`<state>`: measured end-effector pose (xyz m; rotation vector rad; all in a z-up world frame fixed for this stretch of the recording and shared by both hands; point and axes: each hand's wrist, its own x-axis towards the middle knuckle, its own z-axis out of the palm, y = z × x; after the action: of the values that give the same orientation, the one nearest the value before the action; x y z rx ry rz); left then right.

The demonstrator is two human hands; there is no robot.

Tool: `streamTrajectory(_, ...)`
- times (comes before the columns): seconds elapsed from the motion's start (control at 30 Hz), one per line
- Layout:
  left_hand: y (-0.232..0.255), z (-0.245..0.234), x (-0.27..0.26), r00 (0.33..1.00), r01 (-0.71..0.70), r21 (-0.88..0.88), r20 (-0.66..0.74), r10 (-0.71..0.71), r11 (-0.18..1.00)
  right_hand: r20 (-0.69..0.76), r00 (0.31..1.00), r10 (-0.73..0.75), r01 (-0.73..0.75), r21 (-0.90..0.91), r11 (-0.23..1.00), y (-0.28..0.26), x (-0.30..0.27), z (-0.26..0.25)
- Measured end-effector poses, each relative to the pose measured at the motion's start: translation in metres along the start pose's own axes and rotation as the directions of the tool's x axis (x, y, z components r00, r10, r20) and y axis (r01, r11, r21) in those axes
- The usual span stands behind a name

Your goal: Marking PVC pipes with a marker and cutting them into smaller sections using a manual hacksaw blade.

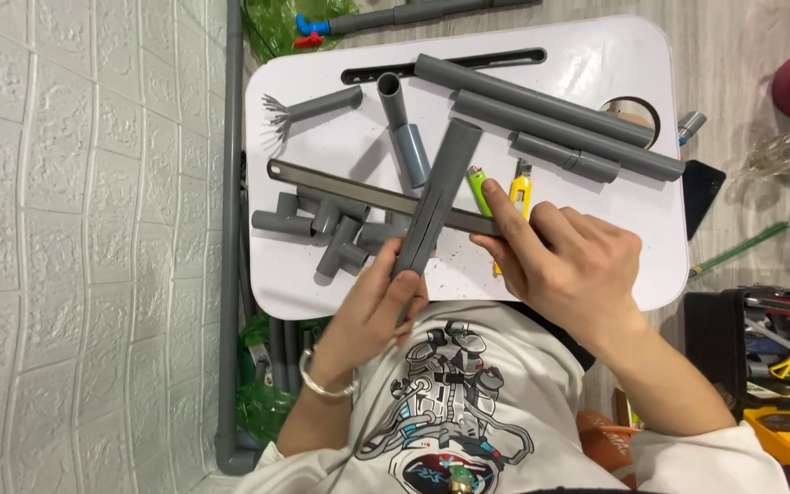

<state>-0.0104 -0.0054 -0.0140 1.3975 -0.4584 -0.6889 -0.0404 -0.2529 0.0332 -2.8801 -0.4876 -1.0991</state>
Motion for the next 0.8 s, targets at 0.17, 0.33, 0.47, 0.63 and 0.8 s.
streamTrajectory(0.17, 0.017, 0.014, 0.002, 0.953, -0.174, 0.274, -0.194, 0.232, 0.946, 0.016, 1.0, -0.008, 0.009, -0.075, 0.997, 0.002, -0.007, 0.007)
streamTrajectory(0.33, 0.03, 0.029, 0.026, 0.453, -0.738, 0.568, 0.019, 0.891, 0.363, 0.2, 0.978, 0.06, -0.028, -0.161, 0.987, 0.004, -0.022, 0.0)
streamTrajectory(0.47, 0.037, 0.037, 0.077, 0.444, -0.842, 0.334, -0.015, 0.896, 0.423, 0.326, 0.942, 0.074, -0.029, -0.141, 0.99, 0.004, -0.031, -0.002)
streamTrajectory(0.63, 0.035, 0.047, 0.132, 0.66, -0.626, 0.314, -0.275, 0.699, 0.714, 0.632, 0.766, 0.116, -0.081, -0.083, 0.993, 0.004, -0.05, 0.009)
streamTrajectory(0.8, 0.011, 0.057, 0.159, 0.674, -0.624, 0.338, -0.224, 0.704, 0.705, 0.783, 0.588, 0.203, -0.258, -0.056, 0.965, 0.004, -0.054, 0.016)
